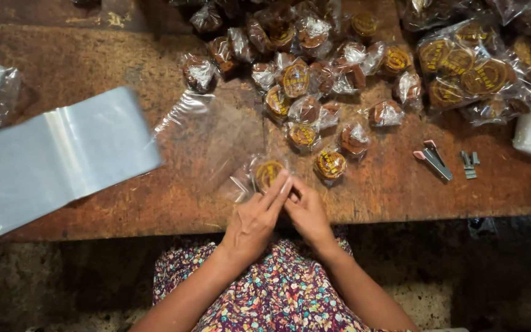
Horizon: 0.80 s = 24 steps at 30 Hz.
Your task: Packaging small foil-wrapped items into plastic bags and sealing them with a stapler
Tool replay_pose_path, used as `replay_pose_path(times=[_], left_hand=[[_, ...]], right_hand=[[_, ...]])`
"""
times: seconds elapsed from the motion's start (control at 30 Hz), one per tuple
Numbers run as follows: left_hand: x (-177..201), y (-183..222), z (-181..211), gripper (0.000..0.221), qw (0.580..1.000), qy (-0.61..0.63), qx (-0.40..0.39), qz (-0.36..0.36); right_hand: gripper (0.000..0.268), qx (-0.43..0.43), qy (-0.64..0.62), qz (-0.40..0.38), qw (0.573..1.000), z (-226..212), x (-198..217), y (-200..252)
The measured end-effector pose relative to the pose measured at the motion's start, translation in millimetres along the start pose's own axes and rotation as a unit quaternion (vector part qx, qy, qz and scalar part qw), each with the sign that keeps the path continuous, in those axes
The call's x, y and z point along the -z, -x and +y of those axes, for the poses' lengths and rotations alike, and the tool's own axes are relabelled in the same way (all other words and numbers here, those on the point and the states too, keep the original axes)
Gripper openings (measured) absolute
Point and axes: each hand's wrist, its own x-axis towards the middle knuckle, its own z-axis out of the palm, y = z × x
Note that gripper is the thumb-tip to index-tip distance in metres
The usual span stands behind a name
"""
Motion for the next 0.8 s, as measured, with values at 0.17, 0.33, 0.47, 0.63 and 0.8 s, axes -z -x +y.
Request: replay_pose_path(times=[0.17, 0.33, 0.47, 0.63, 0.8], left_hand=[[-0.1, 0.7, -10.6, 0.074, 0.993, 0.115, 0.001, -0.012], [5.6, 2.4, -13.7, 0.074, 0.969, 0.244, -0.01, -0.034], [11.8, 1.3, -9.5, 0.068, 0.97, 0.24, -0.024, -0.027], [30.1, -4.8, -15.6, 0.062, 0.972, 0.233, 0.008, -0.008], [21.5, 2.9, -15.1, 0.061, 0.981, 0.193, 0.008, -0.008]], right_hand=[[0.051, 0.037, 0.101, 0.082, 0.991, -11.7, -8.7, -3.8], [0.034, 0.048, 0.082, 0.129, 0.987, -1.1, -14.3, 4.2], [0.036, 0.089, 0.123, 0.133, 0.98, -1.5, -17.5, -0.6], [0.042, 0.075, 0.153, 0.124, 0.978, -13.7, -18.9, 7.5], [0.044, 0.127, 0.302, 0.122, 0.937, -30.1, -17.4, 11.6]])
